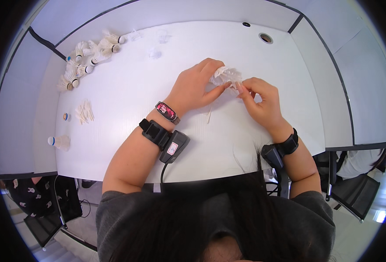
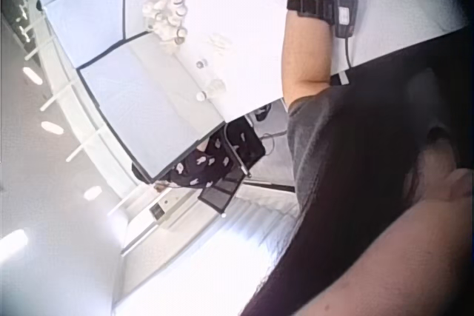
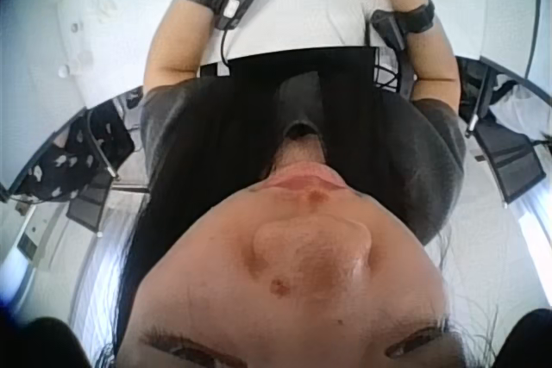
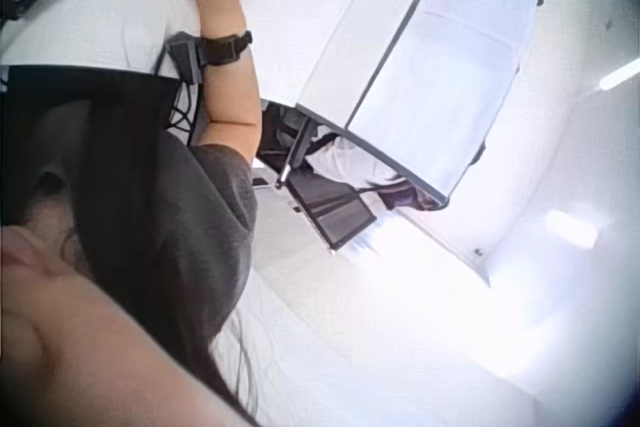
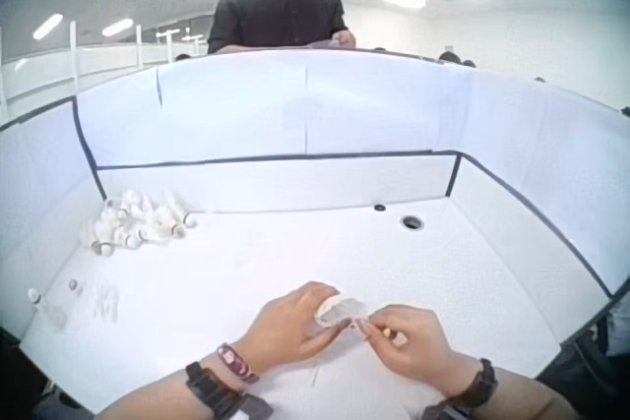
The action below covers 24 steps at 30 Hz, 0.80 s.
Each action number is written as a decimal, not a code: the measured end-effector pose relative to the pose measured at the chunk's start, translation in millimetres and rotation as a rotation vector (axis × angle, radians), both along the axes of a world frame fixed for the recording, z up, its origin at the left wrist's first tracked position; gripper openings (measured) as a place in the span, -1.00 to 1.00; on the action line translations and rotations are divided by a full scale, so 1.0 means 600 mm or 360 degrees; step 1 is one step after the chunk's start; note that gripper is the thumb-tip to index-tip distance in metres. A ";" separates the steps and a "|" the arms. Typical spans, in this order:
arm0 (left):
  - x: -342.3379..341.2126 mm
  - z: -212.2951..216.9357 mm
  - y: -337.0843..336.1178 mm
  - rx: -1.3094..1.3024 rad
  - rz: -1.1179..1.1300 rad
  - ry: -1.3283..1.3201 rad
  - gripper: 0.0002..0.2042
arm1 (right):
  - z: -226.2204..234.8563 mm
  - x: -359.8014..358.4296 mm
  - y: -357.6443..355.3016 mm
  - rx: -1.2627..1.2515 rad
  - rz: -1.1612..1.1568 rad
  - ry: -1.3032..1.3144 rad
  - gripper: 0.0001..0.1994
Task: Assembling shuttlecocks by inserting feathers into a base and adjusting them.
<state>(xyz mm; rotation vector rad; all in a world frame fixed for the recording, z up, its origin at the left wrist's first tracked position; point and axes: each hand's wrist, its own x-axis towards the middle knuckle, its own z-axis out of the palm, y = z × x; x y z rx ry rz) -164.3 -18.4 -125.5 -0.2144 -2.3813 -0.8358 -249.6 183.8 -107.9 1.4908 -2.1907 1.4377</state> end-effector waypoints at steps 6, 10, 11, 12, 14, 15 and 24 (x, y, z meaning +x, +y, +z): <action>0.002 0.001 -0.001 0.0005 -0.0013 0.0006 -0.60 | 0.001 0.001 -0.001 0.0000 -0.0025 -0.0075 -0.91; 0.000 0.000 -0.002 -0.0014 -0.0047 0.0027 -0.60 | 0.000 0.005 -0.001 -0.0020 -0.0003 -0.0103 -0.90; 0.000 -0.001 -0.003 -0.0016 -0.0046 0.0030 -0.60 | -0.001 0.007 -0.001 -0.0017 -0.0025 -0.0126 -0.88; 0.000 -0.002 -0.002 -0.0029 -0.0037 0.0049 -0.60 | -0.001 0.007 -0.001 -0.0006 -0.0062 -0.0158 -0.87; 0.000 -0.002 -0.002 -0.0041 -0.0026 0.0066 -0.60 | -0.001 0.008 -0.001 -0.0020 -0.0042 -0.0143 -0.87; 0.000 -0.002 -0.003 -0.0042 -0.0053 0.0073 -0.60 | -0.001 0.008 -0.002 -0.0015 -0.0058 -0.0154 -0.86; 0.002 -0.001 0.001 -0.0058 -0.0091 0.0027 -0.59 | -0.008 0.006 -0.004 -0.0024 -0.0024 -0.0207 -0.86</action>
